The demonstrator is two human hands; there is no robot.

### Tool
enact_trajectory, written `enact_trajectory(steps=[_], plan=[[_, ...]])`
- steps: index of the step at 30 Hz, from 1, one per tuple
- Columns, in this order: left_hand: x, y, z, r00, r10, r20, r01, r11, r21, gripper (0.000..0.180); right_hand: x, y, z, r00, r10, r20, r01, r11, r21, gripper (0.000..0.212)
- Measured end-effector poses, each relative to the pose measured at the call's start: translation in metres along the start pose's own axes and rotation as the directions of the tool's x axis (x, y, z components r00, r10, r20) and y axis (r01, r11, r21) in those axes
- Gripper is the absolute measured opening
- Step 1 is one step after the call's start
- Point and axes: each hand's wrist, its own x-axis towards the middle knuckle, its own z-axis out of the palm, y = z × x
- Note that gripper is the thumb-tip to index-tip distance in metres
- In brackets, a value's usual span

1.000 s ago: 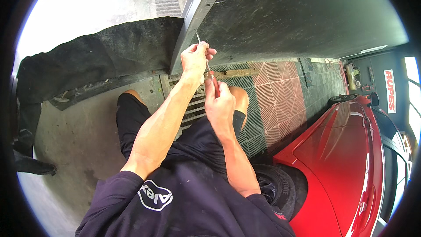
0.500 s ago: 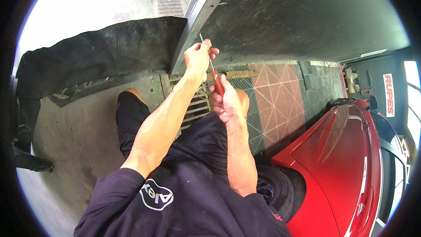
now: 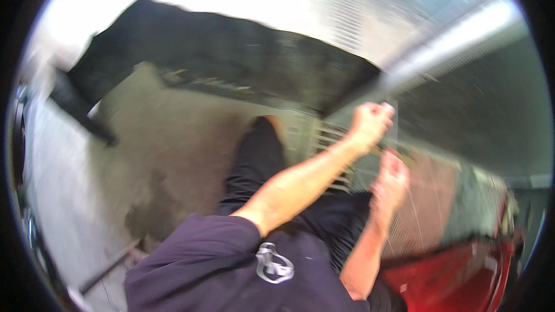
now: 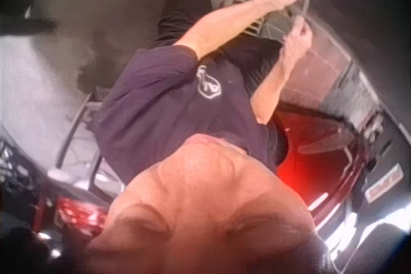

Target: The person uses a screwdriver to pry a black protective sheet from a metal frame, then walks through a garage to a workbench. They pick up a paint spray gun, connect an air hose, and pour liquid from a yellow can into the spray gun's cup.

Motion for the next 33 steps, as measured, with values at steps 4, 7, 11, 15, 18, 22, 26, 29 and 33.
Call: enact_trajectory(steps=[4, 7, 11, 15, 18, 22, 26, 29, 33], plan=[[-0.003, 0.0, -0.117, 0.946, 0.153, -0.287, -0.196, 0.972, -0.13, 0.023, 0.004, 0.014, -0.004, 0.984, 0.117, 0.135, -0.166, 0.877, 0.451, 0.043], [-0.028, 0.05, -0.267, 0.697, 0.362, -0.619, -0.488, 0.872, -0.038, 0.015, 0.026, 0.023, -0.02, 0.914, 0.137, 0.382, -0.358, 0.717, 0.598, 0.042], [-0.102, 0.097, -0.507, 0.081, 0.501, -0.862, -0.167, 0.859, 0.484, 0.034, 0.029, 0.019, -0.014, 0.901, 0.147, 0.408, -0.379, 0.724, 0.576, 0.038], [-0.186, 0.125, -0.634, -0.323, 0.255, -0.911, 0.074, 0.967, 0.244, 0.053, 0.046, 0.039, -0.01, 0.87, 0.203, 0.45, -0.461, 0.659, 0.594, 0.039], [-0.226, 0.114, -0.683, -0.263, 0.08, -0.962, 0.128, 0.991, 0.047, 0.055, 0.025, 0.014, -0.011, 0.881, 0.221, 0.418, -0.429, 0.747, 0.508, 0.048], [-0.257, 0.055, -0.751, -0.096, 0.044, -0.994, 0.262, 0.965, 0.018, 0.063, 0.013, 0.018, -0.019, 0.904, 0.243, 0.352, -0.319, 0.931, 0.178, 0.052], [-0.242, 0.037, -0.789, -0.106, 0.069, -0.992, 0.314, 0.949, 0.032, 0.073, 0.007, 0.031, -0.015, 0.911, 0.272, 0.311, -0.267, 0.962, -0.058, 0.049], [-0.236, 0.041, -0.825, -0.063, 0.156, -0.986, 0.368, 0.922, 0.123, 0.083, -0.005, 0.027, 0.0, 0.887, 0.31, 0.342, -0.198, 0.925, -0.325, 0.048], [-0.26, 0.041, -0.898, -0.103, 0.323, -0.941, 0.454, 0.857, 0.244, 0.085, 0.0, 0.044, 0.018, 0.828, 0.298, 0.474, -0.002, 0.848, -0.53, 0.044]])
